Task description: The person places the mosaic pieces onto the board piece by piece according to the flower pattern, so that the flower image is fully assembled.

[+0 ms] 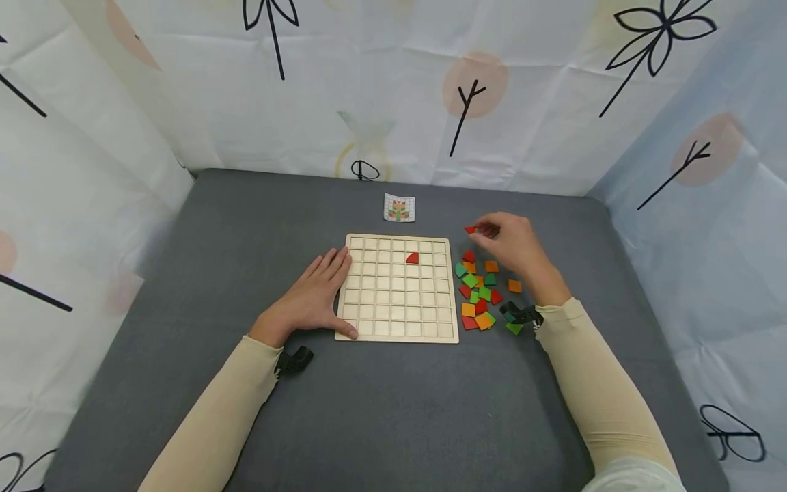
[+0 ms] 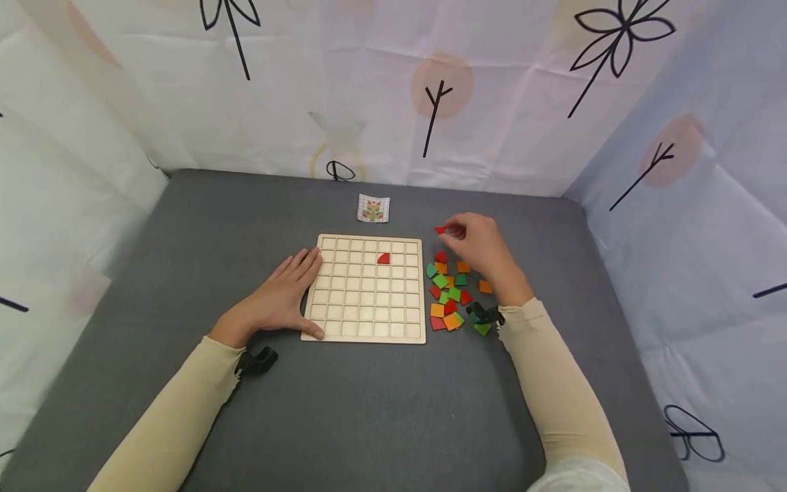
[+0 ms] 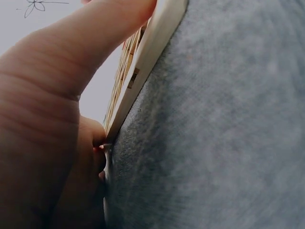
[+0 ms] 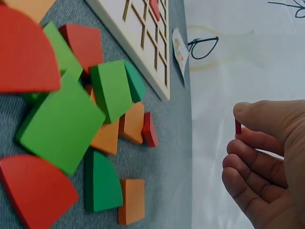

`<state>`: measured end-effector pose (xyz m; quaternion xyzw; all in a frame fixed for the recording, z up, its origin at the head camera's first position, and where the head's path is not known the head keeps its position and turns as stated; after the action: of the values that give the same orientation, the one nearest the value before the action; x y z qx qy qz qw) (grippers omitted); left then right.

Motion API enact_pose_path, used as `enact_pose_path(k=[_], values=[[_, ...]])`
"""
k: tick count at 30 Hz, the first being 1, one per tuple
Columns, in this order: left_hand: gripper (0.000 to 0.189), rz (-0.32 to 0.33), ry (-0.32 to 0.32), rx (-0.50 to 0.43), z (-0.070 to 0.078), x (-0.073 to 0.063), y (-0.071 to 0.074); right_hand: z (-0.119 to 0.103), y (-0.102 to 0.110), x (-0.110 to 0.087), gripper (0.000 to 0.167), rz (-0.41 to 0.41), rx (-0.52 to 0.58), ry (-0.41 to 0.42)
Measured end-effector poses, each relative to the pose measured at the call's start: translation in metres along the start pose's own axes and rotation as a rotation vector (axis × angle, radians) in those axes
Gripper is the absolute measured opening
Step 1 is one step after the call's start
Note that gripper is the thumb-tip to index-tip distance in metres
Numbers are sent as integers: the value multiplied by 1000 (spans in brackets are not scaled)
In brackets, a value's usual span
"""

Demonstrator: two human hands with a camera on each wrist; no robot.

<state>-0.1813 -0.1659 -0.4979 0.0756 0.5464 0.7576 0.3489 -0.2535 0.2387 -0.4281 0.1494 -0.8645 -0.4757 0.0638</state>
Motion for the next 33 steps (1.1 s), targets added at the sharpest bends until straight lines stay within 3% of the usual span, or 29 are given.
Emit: enact_pose_path(k=[9, 19, 33], values=[[159, -15, -11, -27, -5, -2, 3, -13, -8, 3, 28, -14, 22, 49], [161, -30, -3, -25, -5, -2, 0, -24, -15, 6, 28, -31, 29, 44], [162, -8, -6, -25, -3, 0, 1, -44, -19, 11, 27, -26, 24, 83]])
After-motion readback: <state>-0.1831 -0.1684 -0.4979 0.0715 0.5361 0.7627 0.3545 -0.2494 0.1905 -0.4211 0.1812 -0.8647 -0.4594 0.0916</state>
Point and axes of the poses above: each hand's wrist, its own x-axis towards the middle knuckle, its own y-axis out of the back of the hand, z = x × y, the point moved 2 cm from there along x, towards the middle knuckle, and after that the axes turned 9 degrees about -z, right-handed, at the moved point
